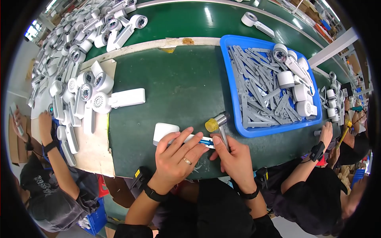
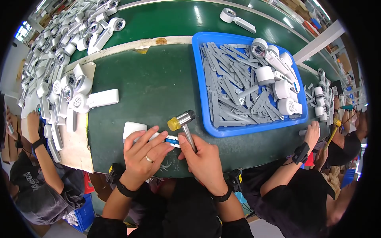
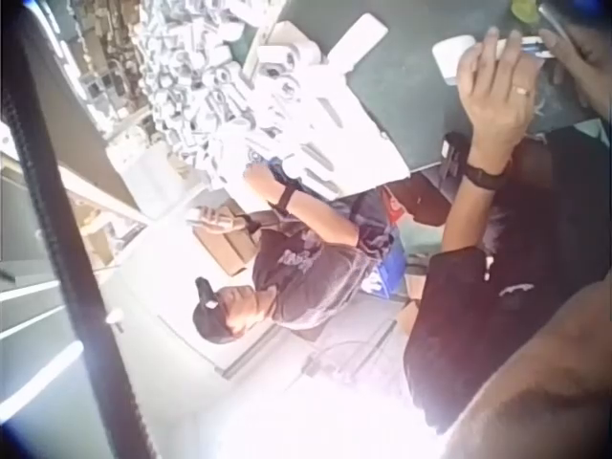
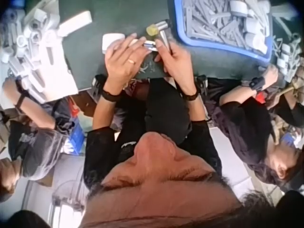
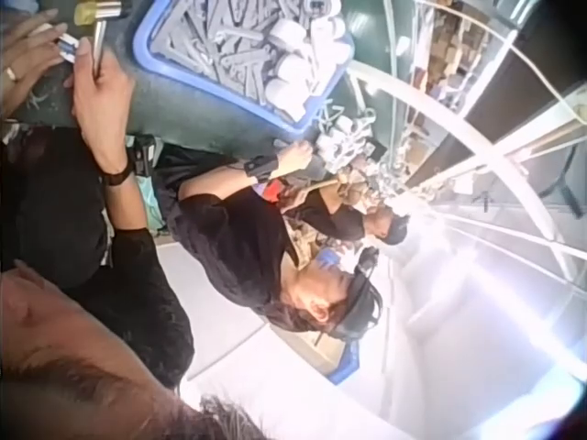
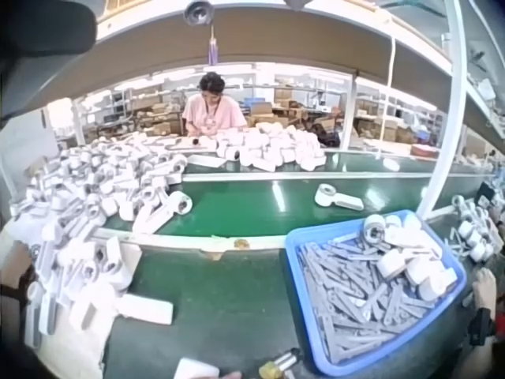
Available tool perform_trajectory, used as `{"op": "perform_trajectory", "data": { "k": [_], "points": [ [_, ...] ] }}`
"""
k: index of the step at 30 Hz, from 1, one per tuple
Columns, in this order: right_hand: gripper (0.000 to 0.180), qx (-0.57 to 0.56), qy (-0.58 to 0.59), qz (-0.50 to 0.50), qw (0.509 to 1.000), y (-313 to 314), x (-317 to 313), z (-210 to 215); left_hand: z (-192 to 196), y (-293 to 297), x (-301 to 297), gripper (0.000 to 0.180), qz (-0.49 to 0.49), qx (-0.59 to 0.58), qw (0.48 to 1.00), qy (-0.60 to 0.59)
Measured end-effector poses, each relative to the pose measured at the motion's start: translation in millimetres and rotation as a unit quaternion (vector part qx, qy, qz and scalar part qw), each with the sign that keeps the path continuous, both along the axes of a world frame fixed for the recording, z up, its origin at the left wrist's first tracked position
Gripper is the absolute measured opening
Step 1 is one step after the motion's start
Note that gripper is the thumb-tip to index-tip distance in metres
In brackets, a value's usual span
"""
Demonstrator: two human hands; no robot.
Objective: The person assembles handheld fans by fitting a plastic cover onto the handle and tapping it into place with a hammer. They then attach a fan head to the handle, tap the connection with the hammer, and place the finished fan onto the conveyor belt.
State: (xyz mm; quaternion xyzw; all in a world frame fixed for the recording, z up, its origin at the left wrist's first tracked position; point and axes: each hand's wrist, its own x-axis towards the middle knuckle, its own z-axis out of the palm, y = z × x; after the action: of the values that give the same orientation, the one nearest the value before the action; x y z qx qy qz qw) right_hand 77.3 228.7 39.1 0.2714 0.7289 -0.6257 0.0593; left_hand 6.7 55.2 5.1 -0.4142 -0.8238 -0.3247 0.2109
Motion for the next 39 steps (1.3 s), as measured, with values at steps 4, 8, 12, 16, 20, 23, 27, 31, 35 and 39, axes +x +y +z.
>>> {"op": "perform_trajectory", "data": {
  "k": [4,8,12,16,20,23,27,31,35,39],
  "points": [
    [0.038,-0.001,-0.002,-0.001,1.000,1.6,-0.3,-0.6,-0.1,0.8,-0.5,0.025,-0.003,-0.005,1.000,0.001],
    [0.037,-0.003,-0.002,0.003,1.000,1.0,-1.0,-0.7,1.2,0.3,-1.1,0.025,0.004,-0.016,1.000,0.012],
    [0.036,-0.008,0.009,0.002,1.000,2.7,0.9,-1.5,2.1,3.4,-2.2,0.021,0.019,-0.055,0.998,0.030],
    [0.032,-0.009,0.010,0.003,1.000,3.2,1.3,-1.2,3.0,7.2,1.1,0.026,0.032,-0.082,0.996,0.028],
    [0.034,-0.033,0.013,0.022,0.999,6.3,3.1,-3.4,2.0,6.2,0.1,0.028,0.031,-0.075,0.996,0.032],
    [0.037,-0.074,0.014,0.050,0.996,14.4,6.9,-2.2,-1.1,6.2,1.2,0.028,0.033,-0.060,0.997,0.024],
    [0.039,-0.085,-0.001,0.058,0.995,17.3,4.8,-1.3,-0.5,6.7,1.4,0.028,0.028,-0.044,0.998,0.024],
    [0.039,-0.147,-0.022,0.025,0.989,18.2,0.9,3.1,-2.2,6.1,1.7,0.027,0.030,-0.044,0.998,0.019],
    [0.038,-0.099,-0.016,0.032,0.994,14.6,-0.3,-3.4,-1.3,6.8,0.9,0.026,0.033,-0.031,0.999,0.019],
    [0.036,-0.104,-0.027,0.037,0.994,21.3,-2.9,5.1,-1.3,10.7,2.5,0.029,0.028,-0.010,1.000,0.001]
  ]
}}
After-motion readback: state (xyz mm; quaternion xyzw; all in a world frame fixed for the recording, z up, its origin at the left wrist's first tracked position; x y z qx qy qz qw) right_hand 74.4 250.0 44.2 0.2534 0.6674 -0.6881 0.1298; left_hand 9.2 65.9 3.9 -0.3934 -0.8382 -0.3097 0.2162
